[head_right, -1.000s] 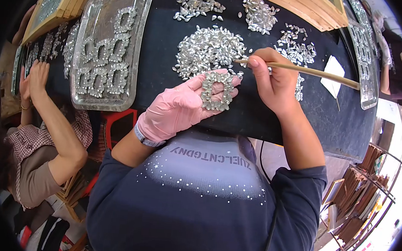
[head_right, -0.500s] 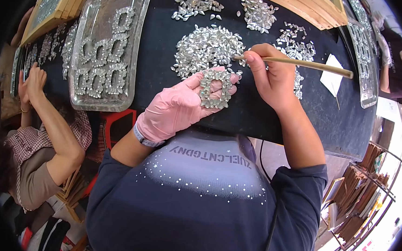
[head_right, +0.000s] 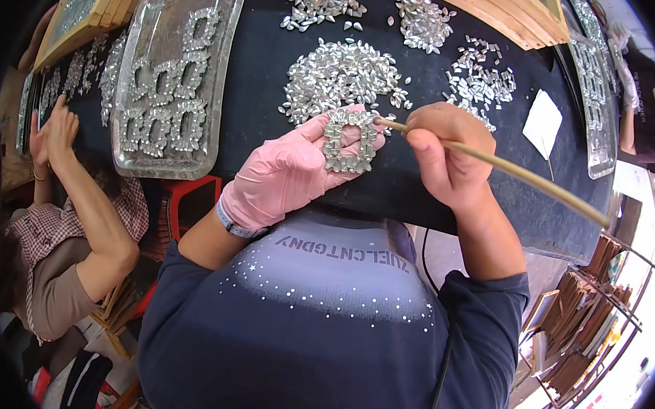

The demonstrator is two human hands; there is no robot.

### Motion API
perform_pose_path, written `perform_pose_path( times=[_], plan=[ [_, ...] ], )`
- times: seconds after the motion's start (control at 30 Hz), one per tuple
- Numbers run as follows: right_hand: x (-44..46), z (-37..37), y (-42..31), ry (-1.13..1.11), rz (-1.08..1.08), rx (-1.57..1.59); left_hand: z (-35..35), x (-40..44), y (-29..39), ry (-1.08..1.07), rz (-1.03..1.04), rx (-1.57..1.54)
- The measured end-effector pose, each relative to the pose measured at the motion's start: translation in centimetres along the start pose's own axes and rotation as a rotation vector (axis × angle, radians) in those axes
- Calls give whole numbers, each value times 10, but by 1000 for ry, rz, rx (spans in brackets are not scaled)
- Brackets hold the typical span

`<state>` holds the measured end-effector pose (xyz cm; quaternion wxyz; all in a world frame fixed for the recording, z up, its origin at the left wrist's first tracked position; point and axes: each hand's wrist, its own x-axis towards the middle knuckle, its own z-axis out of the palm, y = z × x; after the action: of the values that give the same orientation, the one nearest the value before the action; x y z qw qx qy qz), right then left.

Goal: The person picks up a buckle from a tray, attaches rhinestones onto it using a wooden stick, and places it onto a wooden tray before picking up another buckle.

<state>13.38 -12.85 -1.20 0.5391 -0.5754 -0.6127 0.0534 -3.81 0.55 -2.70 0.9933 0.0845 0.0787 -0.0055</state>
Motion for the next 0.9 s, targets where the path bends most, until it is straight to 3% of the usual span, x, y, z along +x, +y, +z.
perform_pose_path(
  times=[0.57, 0.9],
  plan=[
    [10, 6, -11, -152, -189, -208, 1, 0, 1, -7, 27, -39],
    [4, 4, -6, -62, -142, -160, 1, -1, 1, -33, 25, -36]
  ],
)
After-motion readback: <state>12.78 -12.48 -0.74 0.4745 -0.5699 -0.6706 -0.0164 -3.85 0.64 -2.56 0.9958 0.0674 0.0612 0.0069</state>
